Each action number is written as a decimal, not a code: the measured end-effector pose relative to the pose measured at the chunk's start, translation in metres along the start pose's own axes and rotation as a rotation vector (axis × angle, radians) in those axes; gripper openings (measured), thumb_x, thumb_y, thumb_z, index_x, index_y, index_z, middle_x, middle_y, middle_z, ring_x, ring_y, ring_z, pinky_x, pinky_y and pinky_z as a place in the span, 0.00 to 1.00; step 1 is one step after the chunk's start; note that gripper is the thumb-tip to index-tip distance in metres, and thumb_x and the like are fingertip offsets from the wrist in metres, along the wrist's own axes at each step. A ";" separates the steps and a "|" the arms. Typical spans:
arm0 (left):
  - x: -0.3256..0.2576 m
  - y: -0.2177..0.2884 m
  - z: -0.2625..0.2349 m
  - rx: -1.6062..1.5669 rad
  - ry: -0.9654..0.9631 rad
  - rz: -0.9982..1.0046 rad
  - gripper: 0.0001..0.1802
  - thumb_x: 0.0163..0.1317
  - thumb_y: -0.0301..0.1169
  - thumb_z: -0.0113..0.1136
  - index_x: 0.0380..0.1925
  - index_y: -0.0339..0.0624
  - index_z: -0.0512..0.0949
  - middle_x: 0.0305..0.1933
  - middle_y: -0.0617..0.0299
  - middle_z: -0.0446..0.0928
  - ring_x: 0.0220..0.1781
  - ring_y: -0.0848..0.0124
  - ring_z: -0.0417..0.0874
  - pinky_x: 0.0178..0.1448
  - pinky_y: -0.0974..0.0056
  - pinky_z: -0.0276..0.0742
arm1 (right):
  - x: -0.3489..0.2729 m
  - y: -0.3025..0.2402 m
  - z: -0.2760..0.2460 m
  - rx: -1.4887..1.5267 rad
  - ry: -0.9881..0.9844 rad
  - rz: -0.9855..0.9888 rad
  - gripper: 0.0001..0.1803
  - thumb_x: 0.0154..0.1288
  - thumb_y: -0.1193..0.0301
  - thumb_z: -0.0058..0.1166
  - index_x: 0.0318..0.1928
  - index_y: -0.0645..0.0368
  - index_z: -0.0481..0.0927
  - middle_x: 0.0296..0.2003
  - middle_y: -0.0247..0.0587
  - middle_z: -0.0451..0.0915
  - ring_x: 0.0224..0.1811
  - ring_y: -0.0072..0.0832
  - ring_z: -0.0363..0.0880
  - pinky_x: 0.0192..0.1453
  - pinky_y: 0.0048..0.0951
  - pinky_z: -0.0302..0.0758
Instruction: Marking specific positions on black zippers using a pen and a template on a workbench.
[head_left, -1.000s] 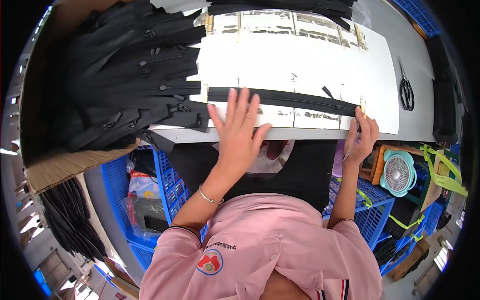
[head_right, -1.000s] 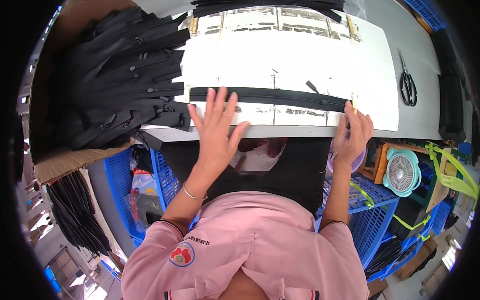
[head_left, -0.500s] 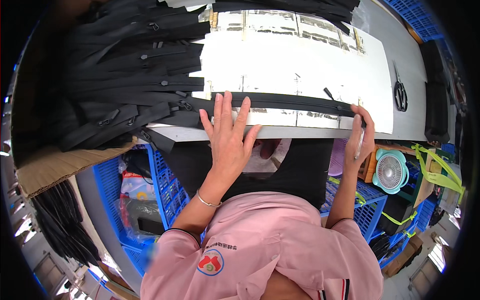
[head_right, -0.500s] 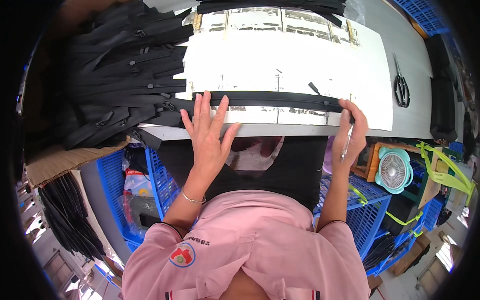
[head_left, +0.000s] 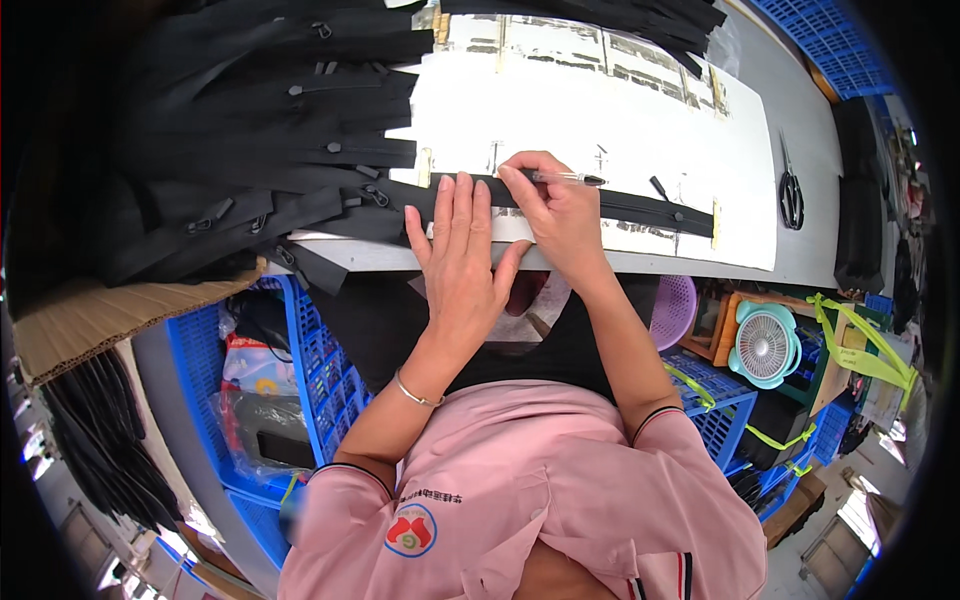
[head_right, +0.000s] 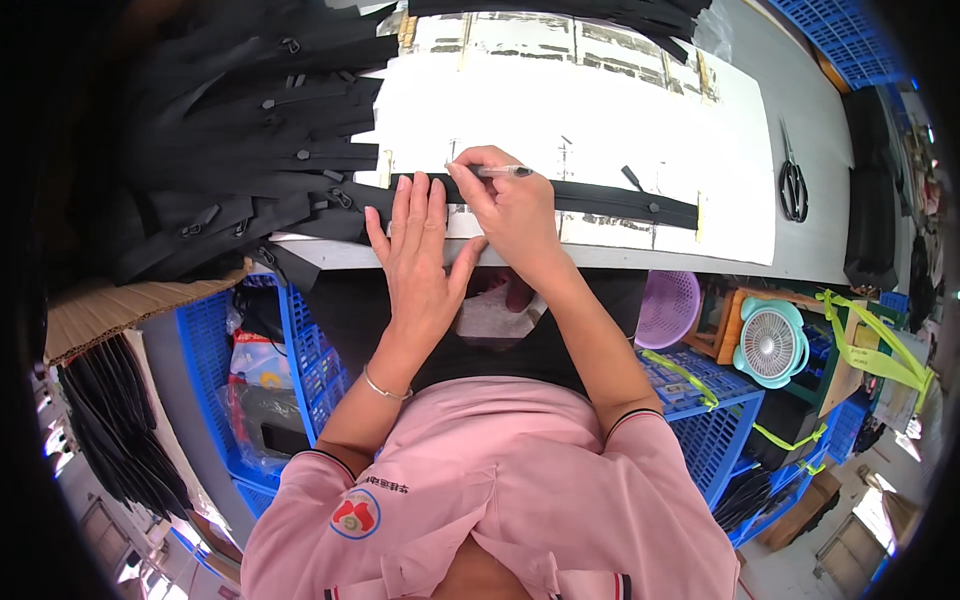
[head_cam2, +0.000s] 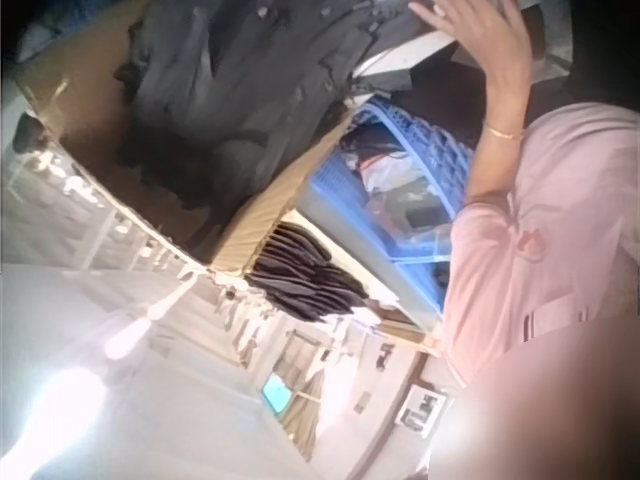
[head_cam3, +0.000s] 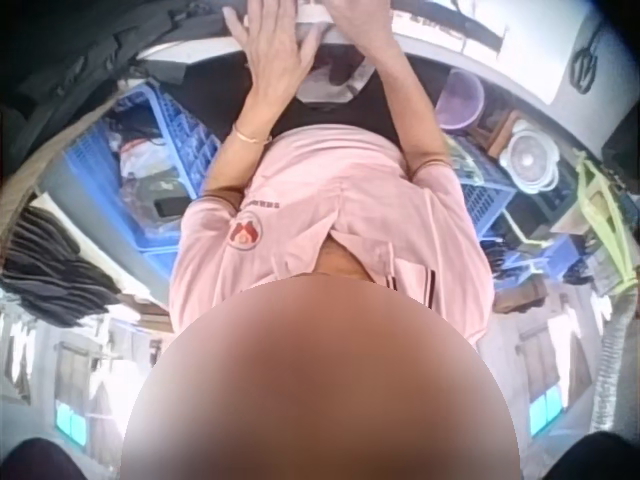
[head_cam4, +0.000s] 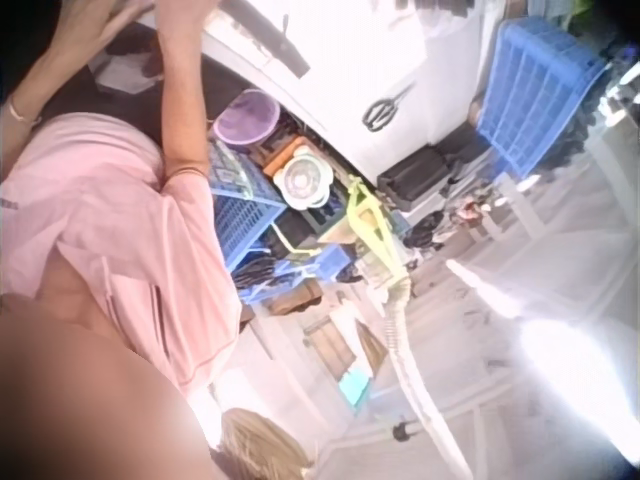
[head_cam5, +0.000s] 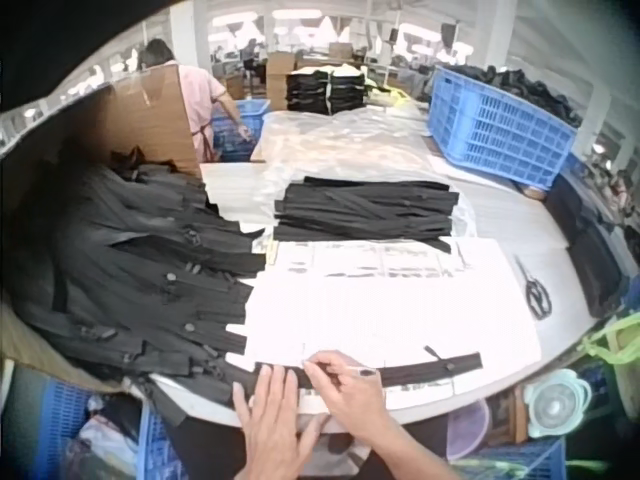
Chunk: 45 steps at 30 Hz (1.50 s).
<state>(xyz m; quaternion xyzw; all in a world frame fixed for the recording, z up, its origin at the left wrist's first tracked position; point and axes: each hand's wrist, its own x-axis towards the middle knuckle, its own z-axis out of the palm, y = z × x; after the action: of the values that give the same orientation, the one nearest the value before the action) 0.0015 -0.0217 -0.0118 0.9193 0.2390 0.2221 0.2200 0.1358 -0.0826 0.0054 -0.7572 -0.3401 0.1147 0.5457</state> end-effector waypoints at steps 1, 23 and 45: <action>0.000 0.000 -0.001 -0.002 -0.001 0.011 0.40 0.65 0.42 0.69 0.70 0.28 0.69 0.78 0.43 0.64 0.83 0.51 0.59 0.83 0.35 0.37 | 0.000 0.001 0.002 -0.007 0.011 -0.012 0.07 0.71 0.70 0.63 0.41 0.61 0.86 0.32 0.36 0.85 0.23 0.23 0.78 0.28 0.25 0.72; 0.001 0.000 0.001 -0.050 0.010 -0.019 0.40 0.61 0.40 0.72 0.68 0.26 0.71 0.78 0.44 0.66 0.83 0.52 0.59 0.84 0.38 0.36 | -0.003 0.001 -0.008 -0.030 -0.152 -0.041 0.09 0.71 0.69 0.62 0.41 0.64 0.86 0.26 0.38 0.85 0.23 0.18 0.81 0.29 0.23 0.74; 0.000 0.023 0.003 -0.065 -0.050 0.074 0.42 0.66 0.38 0.68 0.76 0.35 0.64 0.82 0.47 0.60 0.86 0.51 0.54 0.83 0.34 0.30 | -0.018 0.037 -0.086 -0.060 0.223 0.037 0.07 0.72 0.71 0.61 0.37 0.62 0.85 0.21 0.33 0.80 0.23 0.16 0.73 0.29 0.23 0.70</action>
<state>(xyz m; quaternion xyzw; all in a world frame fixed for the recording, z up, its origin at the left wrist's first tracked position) 0.0112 -0.0412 -0.0024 0.9253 0.1917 0.2145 0.2473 0.1838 -0.1648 0.0014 -0.7875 -0.2663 0.0295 0.5550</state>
